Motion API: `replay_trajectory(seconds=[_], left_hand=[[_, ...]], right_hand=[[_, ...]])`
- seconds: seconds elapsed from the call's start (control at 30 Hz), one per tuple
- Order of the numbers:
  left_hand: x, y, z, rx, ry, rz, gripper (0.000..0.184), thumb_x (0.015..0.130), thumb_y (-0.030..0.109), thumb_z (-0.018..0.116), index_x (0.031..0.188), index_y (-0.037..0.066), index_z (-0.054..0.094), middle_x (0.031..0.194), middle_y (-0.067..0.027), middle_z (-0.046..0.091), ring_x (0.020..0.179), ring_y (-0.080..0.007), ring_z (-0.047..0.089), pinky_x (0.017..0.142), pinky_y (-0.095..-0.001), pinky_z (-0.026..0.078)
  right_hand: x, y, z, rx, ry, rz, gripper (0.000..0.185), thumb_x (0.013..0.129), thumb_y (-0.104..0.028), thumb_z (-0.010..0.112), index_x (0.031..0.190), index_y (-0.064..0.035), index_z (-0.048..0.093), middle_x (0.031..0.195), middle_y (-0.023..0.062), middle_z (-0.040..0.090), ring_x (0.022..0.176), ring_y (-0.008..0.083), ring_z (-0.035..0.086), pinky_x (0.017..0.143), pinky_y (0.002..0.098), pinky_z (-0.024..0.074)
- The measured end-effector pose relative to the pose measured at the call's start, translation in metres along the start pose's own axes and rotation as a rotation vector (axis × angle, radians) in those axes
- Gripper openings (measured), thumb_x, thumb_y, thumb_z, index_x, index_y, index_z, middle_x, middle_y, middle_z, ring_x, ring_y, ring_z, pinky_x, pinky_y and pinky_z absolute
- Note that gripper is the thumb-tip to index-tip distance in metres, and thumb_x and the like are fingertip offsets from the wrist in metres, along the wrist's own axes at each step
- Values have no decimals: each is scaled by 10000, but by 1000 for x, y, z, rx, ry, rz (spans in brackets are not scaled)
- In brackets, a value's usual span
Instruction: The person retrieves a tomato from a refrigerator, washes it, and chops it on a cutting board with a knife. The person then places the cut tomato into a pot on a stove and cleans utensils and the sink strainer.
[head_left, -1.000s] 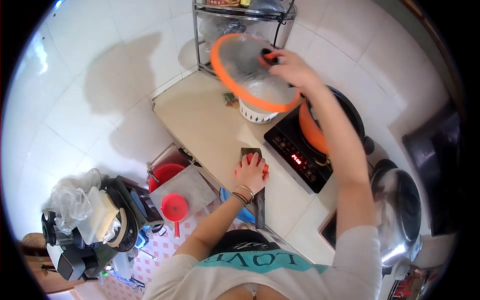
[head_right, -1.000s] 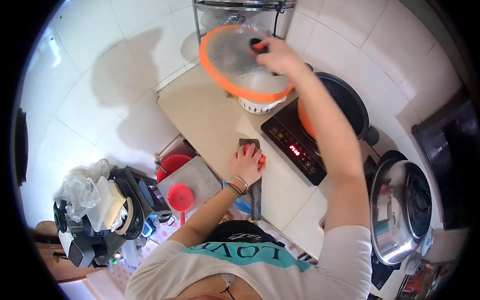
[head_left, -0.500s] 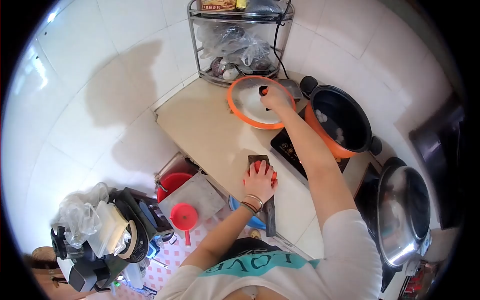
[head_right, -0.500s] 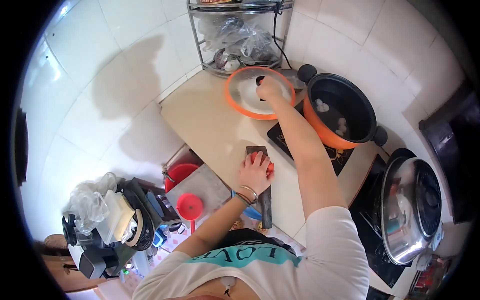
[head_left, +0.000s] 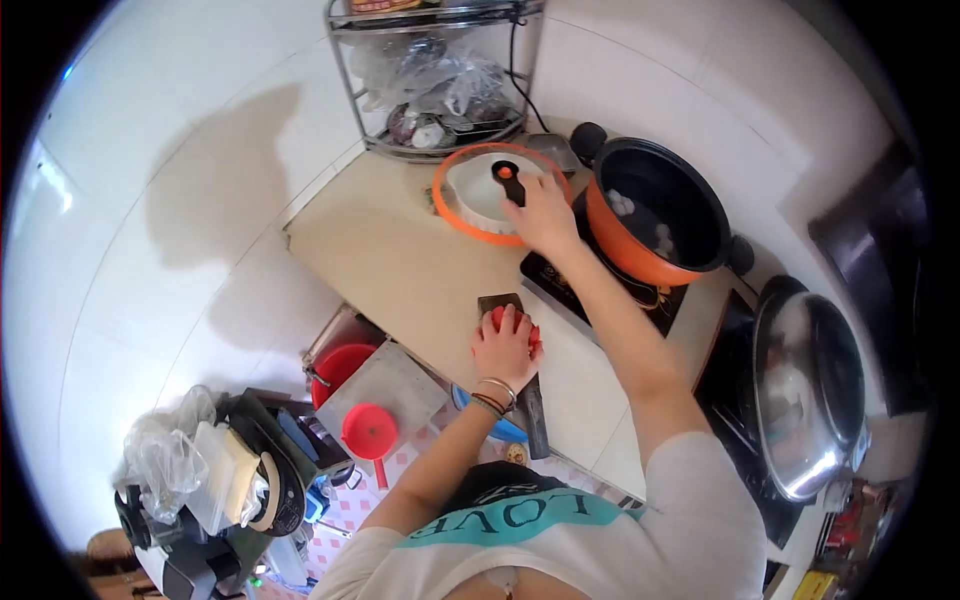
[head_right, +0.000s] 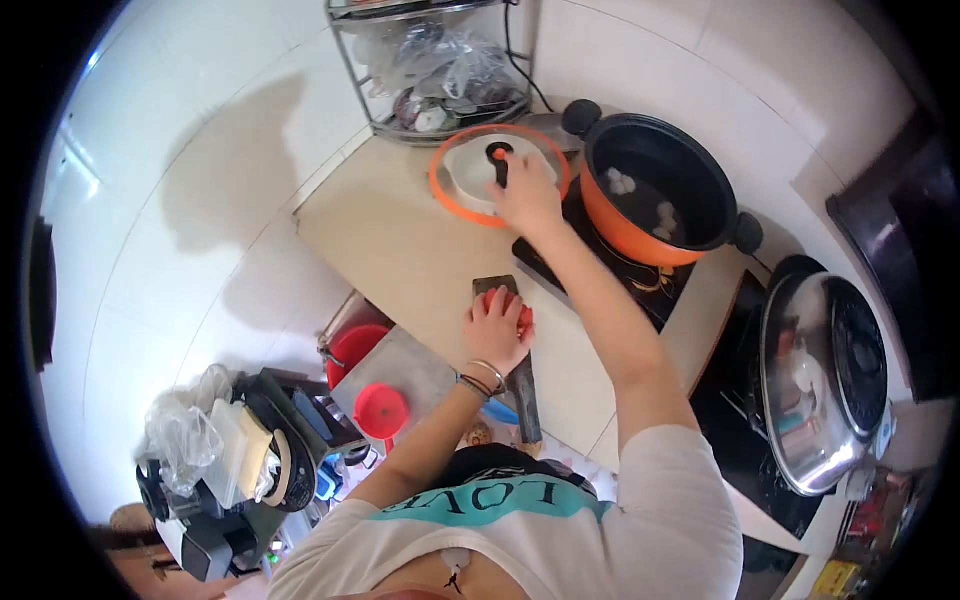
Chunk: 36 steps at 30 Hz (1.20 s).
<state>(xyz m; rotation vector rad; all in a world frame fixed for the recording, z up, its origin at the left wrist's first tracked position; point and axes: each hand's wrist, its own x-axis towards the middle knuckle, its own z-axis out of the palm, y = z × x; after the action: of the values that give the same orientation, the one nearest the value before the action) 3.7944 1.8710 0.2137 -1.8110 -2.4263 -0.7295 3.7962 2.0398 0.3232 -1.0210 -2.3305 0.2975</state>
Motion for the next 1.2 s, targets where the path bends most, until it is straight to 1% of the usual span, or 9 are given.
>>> replay_trajectory(seconds=[0.07,0.17,0.3,0.37,0.47,0.5,0.63,0.9,1.2], left_hand=[[1,0,1,1,36,17,406,685,329,555,1044,139,546,1185,-88,449,1073,-356,385,852,-477,322],[1,2,-4,18,74,17,391,657,303,588,1011,138,563,1163,-91,463,1033,-349,428,830,-471,358],[0,1,-4,-21,66,25,384,662,304,588,1006,135,559,1149,-85,469,1040,-344,421,815,-462,371],[4,4,-2,9,77,47,376,662,302,593,998,134,558,1128,-77,474,1039,-334,420,808,-460,375],[5,3,3,-45,37,71,385,663,309,581,1001,126,552,1151,-86,456,1059,-366,385,822,-494,340],[5,1,4,-44,23,78,383,663,309,582,1002,133,555,1154,-79,456,1062,-362,383,816,-490,344],[9,0,2,-42,29,104,364,656,298,591,983,139,560,1114,-65,471,1029,-341,406,788,-468,368],[3,7,-9,-34,2,97,354,639,273,606,967,147,563,1063,-43,492,945,-295,475,734,-432,418],[6,28,-56,-85,136,15,346,636,278,614,954,147,577,990,-42,501,909,-297,477,708,-418,434]], right_hand=[[-71,-4,-29,209,67,6,291,756,-158,578,980,-3,474,892,151,509,774,289,522,639,345,432],[-214,12,-37,195,-259,393,277,727,-260,598,818,-20,492,702,115,535,653,267,546,588,352,443],[-328,-12,-37,285,-549,581,437,708,-386,625,875,-1,507,737,145,585,679,294,586,611,376,460],[-341,-23,-20,480,-416,572,477,718,-335,649,944,43,467,770,169,591,672,269,599,625,358,474],[-343,-21,14,767,-350,909,439,753,-271,638,954,58,428,743,155,577,653,213,592,586,312,484],[-326,-40,5,1124,-203,1111,395,790,-249,609,952,50,409,717,122,558,633,171,573,536,251,477],[-298,-36,-15,1348,-373,1244,377,796,-260,605,952,28,417,697,97,549,570,150,547,465,235,441],[-298,-41,-5,1472,-345,1156,155,778,-123,564,855,-46,452,597,31,487,418,116,444,344,241,317],[-280,-51,-67,1481,-459,1039,192,766,-116,579,884,-23,459,593,44,489,424,131,455,352,238,319]])
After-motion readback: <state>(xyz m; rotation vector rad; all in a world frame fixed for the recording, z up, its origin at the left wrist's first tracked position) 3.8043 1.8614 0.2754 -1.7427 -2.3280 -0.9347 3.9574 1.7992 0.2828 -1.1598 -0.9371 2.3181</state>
